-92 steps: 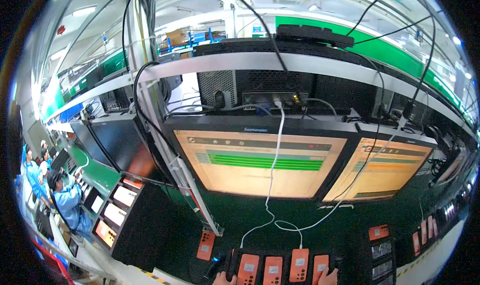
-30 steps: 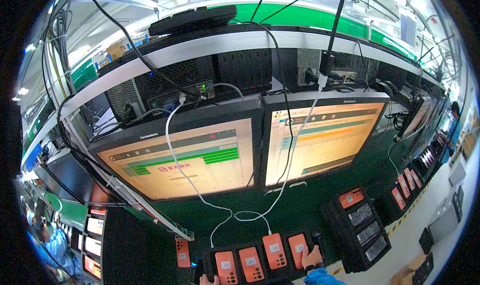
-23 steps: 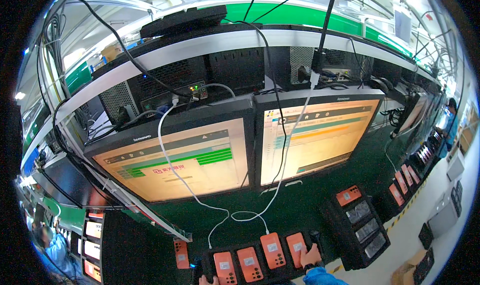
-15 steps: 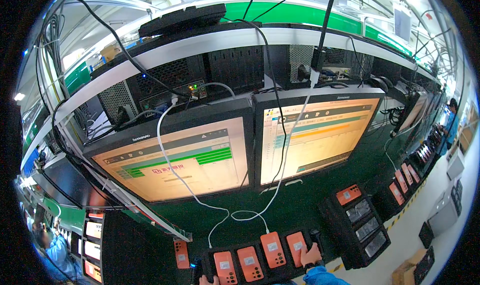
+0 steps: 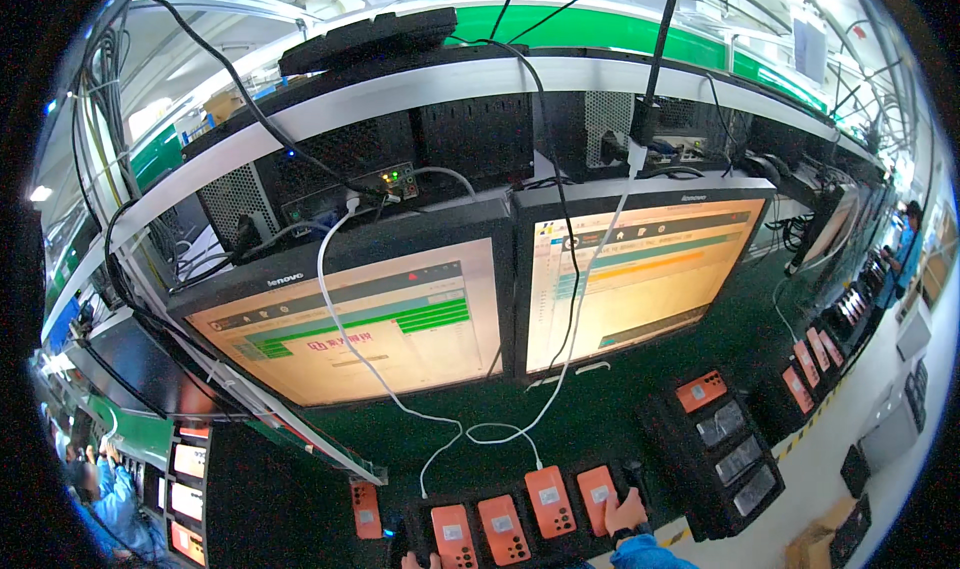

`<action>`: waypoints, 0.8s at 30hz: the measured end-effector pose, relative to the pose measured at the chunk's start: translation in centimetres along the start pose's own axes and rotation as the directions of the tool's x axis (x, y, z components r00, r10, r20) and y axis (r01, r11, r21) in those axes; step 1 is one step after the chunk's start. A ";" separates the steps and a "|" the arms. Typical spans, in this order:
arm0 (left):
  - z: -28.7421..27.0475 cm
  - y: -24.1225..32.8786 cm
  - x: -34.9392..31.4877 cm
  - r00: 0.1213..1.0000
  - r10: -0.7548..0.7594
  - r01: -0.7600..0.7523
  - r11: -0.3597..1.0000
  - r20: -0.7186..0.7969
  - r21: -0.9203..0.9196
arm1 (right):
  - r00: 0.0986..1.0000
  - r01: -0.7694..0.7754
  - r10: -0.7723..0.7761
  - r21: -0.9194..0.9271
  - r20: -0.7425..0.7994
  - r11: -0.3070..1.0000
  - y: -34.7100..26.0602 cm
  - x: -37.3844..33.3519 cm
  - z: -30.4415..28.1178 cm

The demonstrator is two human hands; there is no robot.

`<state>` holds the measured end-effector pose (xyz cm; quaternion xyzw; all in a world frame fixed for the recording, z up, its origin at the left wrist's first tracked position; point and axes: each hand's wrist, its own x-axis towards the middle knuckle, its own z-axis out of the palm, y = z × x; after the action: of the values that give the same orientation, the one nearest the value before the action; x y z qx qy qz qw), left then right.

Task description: Testing and scanning electronic devices at a workstation in a manufacturing facility.

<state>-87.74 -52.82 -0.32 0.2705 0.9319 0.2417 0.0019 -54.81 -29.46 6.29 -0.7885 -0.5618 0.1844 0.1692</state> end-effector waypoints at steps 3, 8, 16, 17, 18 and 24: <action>0.3 -0.2 -0.2 1.000 -0.012 0.012 1.000 0.011 -0.012 | 0.999 -0.024 0.023 0.031 0.042 0.999 -0.5 0.4 -0.3; -0.5 0.3 0.0 0.998 -0.041 0.042 0.999 0.050 -0.028 | 0.904 0.278 -0.233 0.080 -0.359 0.957 -0.6 0.6 1.7; 0.7 -0.7 -0.1 0.998 -0.030 0.027 0.998 -0.055 -0.052 | 0.693 0.721 -0.680 0.257 -0.241 0.644 -10.2 1.7 4.8; 1.1 -1.1 -0.2 0.996 -0.024 0.021 0.999 -0.084 -0.037 | 0.690 0.723 -0.684 0.265 -0.236 0.638 -10.7 2.2 5.2; 0.5 -1.2 -0.2 0.995 -0.008 0.006 1.000 -0.103 -0.020 | 0.738 0.669 -0.663 0.273 -0.128 0.692 -11.0 2.1 5.2; -0.2 0.2 -0.1 0.996 -0.044 0.040 0.997 -0.073 -0.062 | 0.739 0.662 -0.671 0.125 0.053 0.739 -10.0 2.2 6.4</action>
<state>-87.59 -52.82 -0.04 0.2413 0.9291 0.2795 -0.0198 -65.45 -23.91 5.20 -0.5162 -0.8043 0.1760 0.2359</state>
